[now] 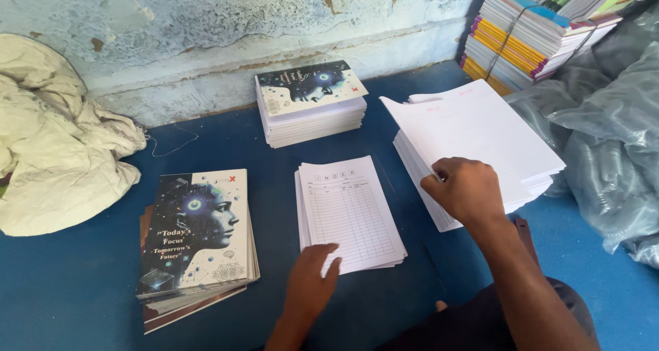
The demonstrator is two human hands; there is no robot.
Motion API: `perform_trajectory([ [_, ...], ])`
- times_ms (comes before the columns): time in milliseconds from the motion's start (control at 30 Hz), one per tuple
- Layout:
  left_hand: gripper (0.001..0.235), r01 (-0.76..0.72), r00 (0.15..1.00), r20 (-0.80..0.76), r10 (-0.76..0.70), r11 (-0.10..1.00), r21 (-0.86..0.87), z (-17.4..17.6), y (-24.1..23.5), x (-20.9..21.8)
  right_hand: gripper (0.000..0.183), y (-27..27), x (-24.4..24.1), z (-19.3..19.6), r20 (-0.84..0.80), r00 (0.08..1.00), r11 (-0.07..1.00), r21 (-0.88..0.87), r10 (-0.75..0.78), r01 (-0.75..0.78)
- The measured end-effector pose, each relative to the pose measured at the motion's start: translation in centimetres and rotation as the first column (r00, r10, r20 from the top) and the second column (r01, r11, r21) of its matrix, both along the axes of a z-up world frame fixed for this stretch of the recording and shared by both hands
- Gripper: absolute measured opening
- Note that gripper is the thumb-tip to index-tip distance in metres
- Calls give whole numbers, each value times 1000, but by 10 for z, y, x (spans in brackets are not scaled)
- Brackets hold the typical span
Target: The person sits on the floor and assembles notebooks by inserting a stack of lined pages into a printed cover. They repeatedly pick up a cover, place the pages inside, and set the completed notebook aside.
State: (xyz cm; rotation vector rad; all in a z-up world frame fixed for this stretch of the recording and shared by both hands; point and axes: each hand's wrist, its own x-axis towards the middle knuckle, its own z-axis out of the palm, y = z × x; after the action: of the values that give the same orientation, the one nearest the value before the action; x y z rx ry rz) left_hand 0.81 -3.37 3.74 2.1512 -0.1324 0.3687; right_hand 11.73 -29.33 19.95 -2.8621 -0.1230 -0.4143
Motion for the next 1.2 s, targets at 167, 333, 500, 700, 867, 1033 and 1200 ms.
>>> perform_trajectory([
  [167,51,31,936,-292,-197,872,-489,22,-53,35,30,11,-5,-7,-52,998,998,49,-27,29],
  [333,78,-9,808,-338,-483,564,-826,64,-99,80,25,16,-15,-9,137,988,991,98,77,-91],
  [500,77,8,741,-327,-586,496,-869,99,-120,97,25,23,-22,-11,66,995,990,112,81,-88],
  [700,72,-48,755,-371,-541,518,-854,114,-122,94,29,21,-23,-14,51,992,979,164,116,-123],
  [867,75,-141,749,-442,-495,532,-835,116,-124,91,27,9,-20,-22,-40,984,961,227,173,-159],
  [1033,62,-209,799,-456,-392,530,-822,108,-123,92,25,-1,-21,-31,30,984,876,451,175,-169],
  [1200,53,-133,889,-315,-333,471,-872,90,-114,84,30,-4,-24,-34,102,993,927,360,68,-100],
])
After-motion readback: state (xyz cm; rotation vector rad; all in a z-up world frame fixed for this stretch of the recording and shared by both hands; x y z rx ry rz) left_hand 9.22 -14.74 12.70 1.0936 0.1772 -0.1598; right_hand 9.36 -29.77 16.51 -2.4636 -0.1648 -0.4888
